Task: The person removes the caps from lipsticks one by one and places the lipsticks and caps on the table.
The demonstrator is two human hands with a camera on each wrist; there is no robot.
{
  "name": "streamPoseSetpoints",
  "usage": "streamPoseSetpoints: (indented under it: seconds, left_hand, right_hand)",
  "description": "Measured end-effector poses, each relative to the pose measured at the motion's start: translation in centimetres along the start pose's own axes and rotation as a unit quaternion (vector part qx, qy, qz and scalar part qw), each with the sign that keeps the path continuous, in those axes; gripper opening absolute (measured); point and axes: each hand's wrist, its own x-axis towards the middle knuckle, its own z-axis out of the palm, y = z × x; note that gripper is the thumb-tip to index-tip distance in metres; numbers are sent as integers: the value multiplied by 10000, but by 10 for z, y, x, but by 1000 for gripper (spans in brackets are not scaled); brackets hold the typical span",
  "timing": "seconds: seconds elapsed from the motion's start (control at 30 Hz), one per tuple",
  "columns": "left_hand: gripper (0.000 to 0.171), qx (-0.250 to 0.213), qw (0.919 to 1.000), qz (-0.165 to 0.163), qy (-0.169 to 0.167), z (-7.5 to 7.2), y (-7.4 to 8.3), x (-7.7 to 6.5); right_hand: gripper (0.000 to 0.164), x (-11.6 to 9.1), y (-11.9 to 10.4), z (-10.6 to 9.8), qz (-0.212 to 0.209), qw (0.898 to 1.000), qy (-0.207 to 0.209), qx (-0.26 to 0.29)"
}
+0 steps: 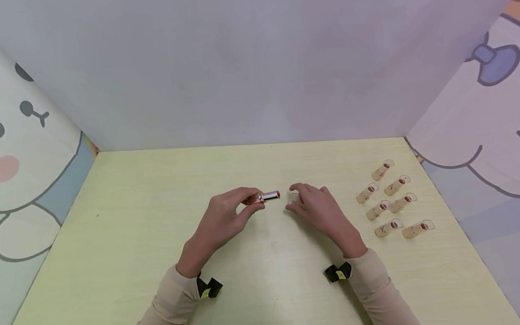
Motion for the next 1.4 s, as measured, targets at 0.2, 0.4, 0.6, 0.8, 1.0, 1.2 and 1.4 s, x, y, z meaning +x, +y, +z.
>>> streamPoseSetpoints:
  seconds: [0.2,0.4,0.6,0.8,1.0,1.2,1.4]
  left_hand:
    - [23,-19,10000,8,34,1,-1,-1]
    - [23,-52,10000,14,14,2,-1,0]
    - [24,-53,10000,-9,-13,4,-2,-1]
    - [24,-87,10000,23,-42,6,-1,-1]
    - [24,-163,9998,-6,-139,7,0,0]
    - [25,-339,9993,41,-167,8,0,1]
    - [29,-461,9986,58,-256,9,0,2]
  right_hand:
    - [56,-4,-4,-16,-216,9984,315,415]
    - [57,-5,-19,-30,-774,9888,828,972]
    - [55,-9,-40,-34,-1237,9637,1019,2137]
    - [43,-10,-50,-29,-1425,9471,1316,2559]
    - [32,-10,-51,-28,-1435,9422,1462,2653]
    - [30,-10,-53,-28,-1471,9321,1519,2941]
    - [30,-10,-58,-30,-1508,9282,1669,2963]
